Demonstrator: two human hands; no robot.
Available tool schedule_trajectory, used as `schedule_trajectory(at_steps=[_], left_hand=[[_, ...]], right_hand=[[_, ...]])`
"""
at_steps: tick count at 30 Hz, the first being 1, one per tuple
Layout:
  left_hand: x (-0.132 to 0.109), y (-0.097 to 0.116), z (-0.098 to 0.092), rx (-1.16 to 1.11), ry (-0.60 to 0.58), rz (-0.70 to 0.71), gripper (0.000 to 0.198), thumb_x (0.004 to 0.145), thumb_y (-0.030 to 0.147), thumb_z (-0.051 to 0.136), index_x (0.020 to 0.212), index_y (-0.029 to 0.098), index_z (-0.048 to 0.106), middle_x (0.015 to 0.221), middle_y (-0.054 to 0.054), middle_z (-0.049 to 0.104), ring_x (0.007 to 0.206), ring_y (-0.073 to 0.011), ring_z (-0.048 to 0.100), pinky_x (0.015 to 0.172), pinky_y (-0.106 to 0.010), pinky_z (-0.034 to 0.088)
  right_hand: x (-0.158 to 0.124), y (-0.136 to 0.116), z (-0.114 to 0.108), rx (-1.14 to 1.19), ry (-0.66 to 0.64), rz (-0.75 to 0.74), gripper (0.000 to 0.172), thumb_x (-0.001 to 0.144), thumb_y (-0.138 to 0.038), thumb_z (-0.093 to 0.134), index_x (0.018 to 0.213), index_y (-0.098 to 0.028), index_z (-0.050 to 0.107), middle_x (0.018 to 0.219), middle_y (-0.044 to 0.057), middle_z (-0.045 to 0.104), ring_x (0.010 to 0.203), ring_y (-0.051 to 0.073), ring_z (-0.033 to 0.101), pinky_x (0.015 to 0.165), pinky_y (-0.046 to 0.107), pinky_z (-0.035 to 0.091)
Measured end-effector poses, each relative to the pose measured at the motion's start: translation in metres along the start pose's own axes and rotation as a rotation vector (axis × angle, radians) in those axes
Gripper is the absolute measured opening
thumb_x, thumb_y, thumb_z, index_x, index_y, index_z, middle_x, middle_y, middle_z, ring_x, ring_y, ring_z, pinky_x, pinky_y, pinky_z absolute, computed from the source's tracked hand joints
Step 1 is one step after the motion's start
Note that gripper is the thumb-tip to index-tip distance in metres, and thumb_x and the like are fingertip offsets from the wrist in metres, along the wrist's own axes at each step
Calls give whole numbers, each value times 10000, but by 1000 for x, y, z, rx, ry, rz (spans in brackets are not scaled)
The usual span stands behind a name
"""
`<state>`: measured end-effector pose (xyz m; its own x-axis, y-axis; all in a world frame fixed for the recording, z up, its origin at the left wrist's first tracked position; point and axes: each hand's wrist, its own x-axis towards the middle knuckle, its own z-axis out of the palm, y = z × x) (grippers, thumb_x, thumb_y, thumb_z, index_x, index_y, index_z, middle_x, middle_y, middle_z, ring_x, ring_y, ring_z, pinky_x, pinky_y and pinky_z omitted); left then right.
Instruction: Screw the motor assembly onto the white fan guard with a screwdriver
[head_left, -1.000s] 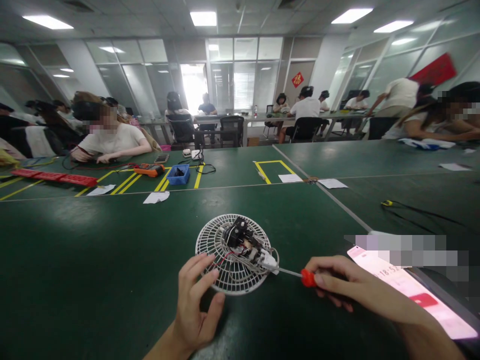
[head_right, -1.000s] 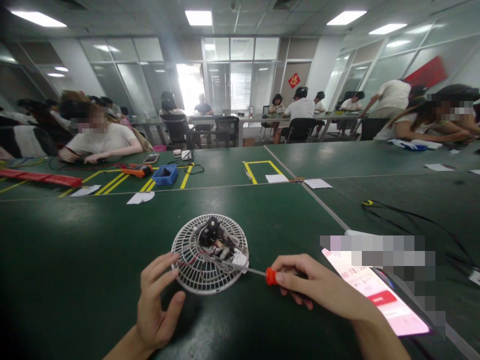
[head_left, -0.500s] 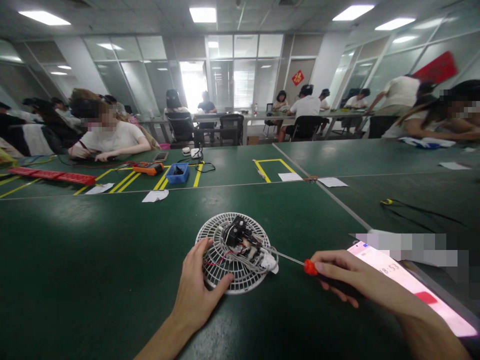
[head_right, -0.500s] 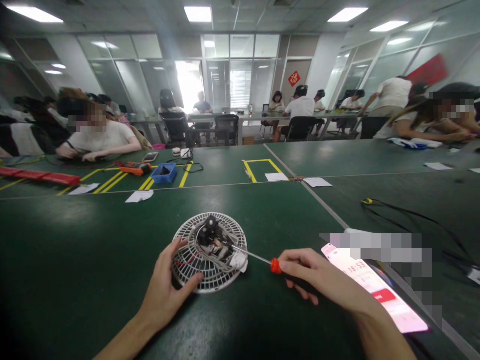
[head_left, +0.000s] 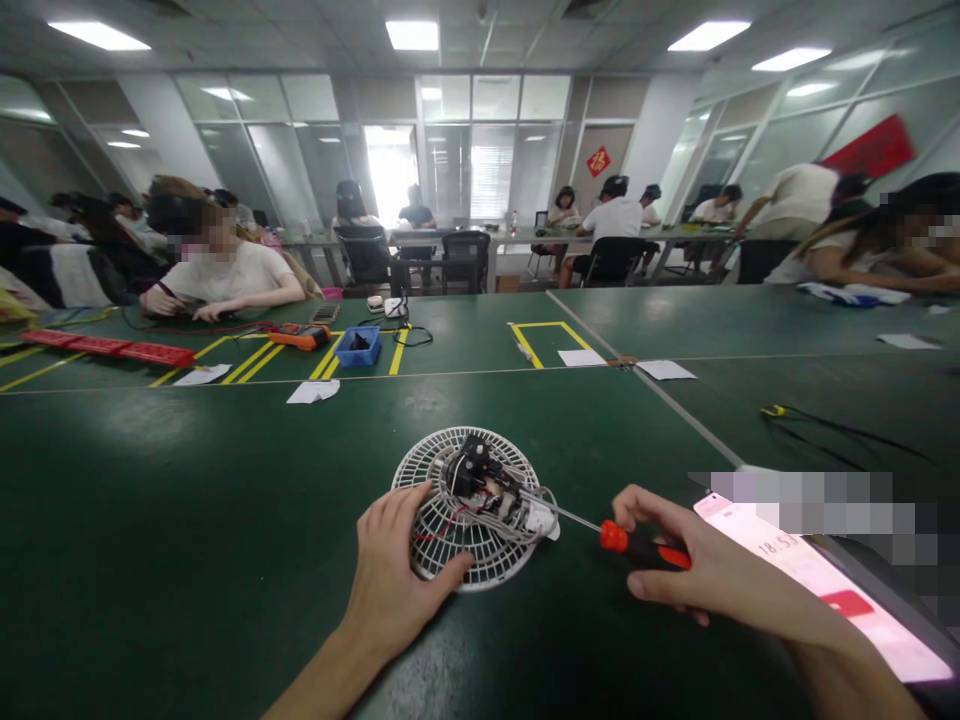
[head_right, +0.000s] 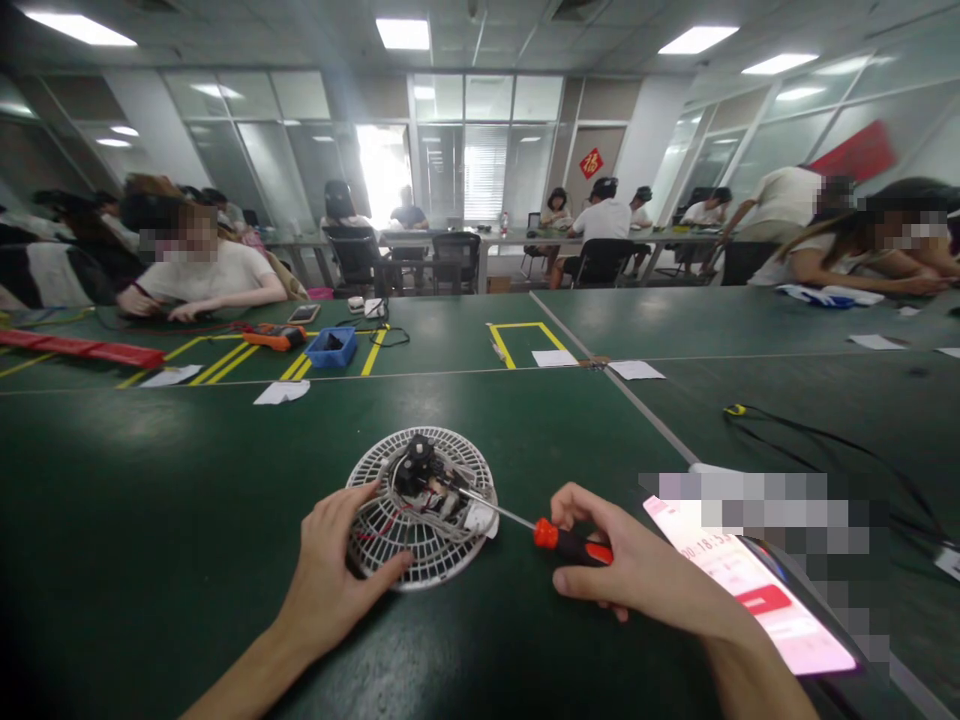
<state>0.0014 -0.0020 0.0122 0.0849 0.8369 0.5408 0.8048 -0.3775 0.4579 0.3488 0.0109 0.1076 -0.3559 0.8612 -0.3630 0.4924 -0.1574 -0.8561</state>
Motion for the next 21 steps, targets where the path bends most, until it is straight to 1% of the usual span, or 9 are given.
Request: schedule_trajectory(at_steps=[3,7,10,13,14,15,17,19,21], left_hand=[[-1,1,0,31,-2,9,731,798,528,791,1415,263,502,1276,-102,624,1194,-333,553,1026,-574,437],[-3,1,1,51,-9,-19,761,768,507,805,1435,292,507,1247,-92,601,1186,-343,530,1025,-612,412],[-3,0,1,51,-38,-32,827,737,468,813,1469,287,473,1252,-95,582,1192,-346,512,1045,-632,387],[-1,2,-1,59,-65,-44,922,710,419,802,1527,268,403,1239,-95,569,1194,-343,504,1078,-638,358],[0,3,-2,64,-74,-51,938,704,401,793,1540,266,388,1234,-94,564,1196,-343,501,1089,-640,347],[0,5,-2,70,-83,-60,942,699,384,781,1545,267,385,1230,-92,559,1201,-344,498,1098,-642,336],[1,7,-3,78,-93,-66,925,692,361,759,1541,275,403,1224,-91,546,1214,-352,488,1109,-650,318],[0,8,-3,82,-91,-61,922,688,354,743,1545,278,412,1220,-92,534,1214,-359,485,1115,-662,303],[0,8,-3,84,-83,-57,953,686,345,731,1570,273,382,1216,-92,528,1201,-359,490,1122,-674,291]], right_hand=[[0,0,1,-13,0,11,381,778,-367,827,958,-244,514,829,-35,590,549,97,562,419,187,463],[2,-4,0,-9,45,-19,336,763,-388,824,941,-222,591,745,-19,606,608,148,585,465,228,482],[3,-7,-4,-64,108,-100,337,760,-462,824,944,-207,704,831,37,695,750,219,654,651,329,557],[2,-8,-9,-138,184,-171,368,801,-554,777,975,-229,791,984,72,759,946,295,687,871,422,538],[2,-8,-10,-151,199,-179,378,817,-578,755,978,-239,807,1008,73,762,961,301,685,875,423,533],[3,-7,-11,-155,206,-175,392,832,-598,733,984,-246,816,1010,73,759,931,291,684,833,408,538],[4,-5,-10,-124,213,-142,442,838,-633,710,1019,-245,818,962,72,748,795,244,664,682,354,530],[5,-3,-8,-51,232,-98,517,810,-665,723,1088,-236,794,903,67,736,675,201,623,560,309,485],[7,-1,-6,14,251,-69,566,785,-693,736,1101,-224,771,866,62,730,635,185,615,524,288,459]])
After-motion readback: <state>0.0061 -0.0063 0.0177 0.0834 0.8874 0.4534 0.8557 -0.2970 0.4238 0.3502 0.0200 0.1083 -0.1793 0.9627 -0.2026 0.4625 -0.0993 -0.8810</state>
